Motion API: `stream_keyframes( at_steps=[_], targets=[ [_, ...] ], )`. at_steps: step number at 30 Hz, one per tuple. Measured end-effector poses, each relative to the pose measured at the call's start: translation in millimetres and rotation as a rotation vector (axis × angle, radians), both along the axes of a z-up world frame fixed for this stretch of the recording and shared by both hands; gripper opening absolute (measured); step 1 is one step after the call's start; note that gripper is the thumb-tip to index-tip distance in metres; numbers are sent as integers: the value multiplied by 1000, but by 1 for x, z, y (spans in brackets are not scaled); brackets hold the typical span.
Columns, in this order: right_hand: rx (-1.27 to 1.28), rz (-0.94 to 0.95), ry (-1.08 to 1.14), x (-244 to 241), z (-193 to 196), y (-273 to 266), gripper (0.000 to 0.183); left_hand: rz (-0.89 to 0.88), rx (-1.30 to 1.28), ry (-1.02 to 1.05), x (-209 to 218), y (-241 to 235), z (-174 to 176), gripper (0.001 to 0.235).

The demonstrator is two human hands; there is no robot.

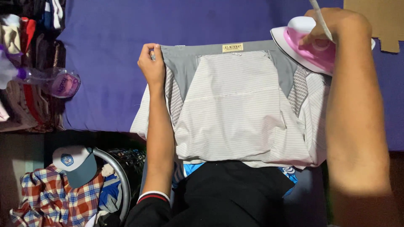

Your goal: Ironing a short-sleeved collared shirt on a flat surface.

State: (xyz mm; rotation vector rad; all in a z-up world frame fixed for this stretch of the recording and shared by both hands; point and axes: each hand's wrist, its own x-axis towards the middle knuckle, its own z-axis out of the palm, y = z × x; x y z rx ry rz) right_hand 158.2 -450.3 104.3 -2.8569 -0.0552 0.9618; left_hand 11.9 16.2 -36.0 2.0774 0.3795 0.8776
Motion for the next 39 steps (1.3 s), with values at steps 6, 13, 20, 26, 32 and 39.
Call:
stream_keyframes(
  at_steps=[6, 13, 20, 26, 32, 39],
  targets=[
    [47, 36, 95, -1, -5, 15, 77, -22, -144, 0, -1, -1, -2, 16],
    [18, 314, 8, 7, -21, 62, 88, -78, -145, -86, -3, -8, 8, 14],
    [-20, 369, 13, -4, -15, 139, 80, -108, -8, -168, -4, -10, 14, 11],
    [19, 570, -93, -22, -11, 210, 78, -56, -129, -33, -2, -10, 14, 12],
    [176, 636, -341, -35, -40, 248, 32, -50, -98, -27, -2, -12, 20, 12],
    [245, 650, -359, -63, -18, 276, 63, -59, -77, -64, -2, -10, 15, 12]
  ],
)
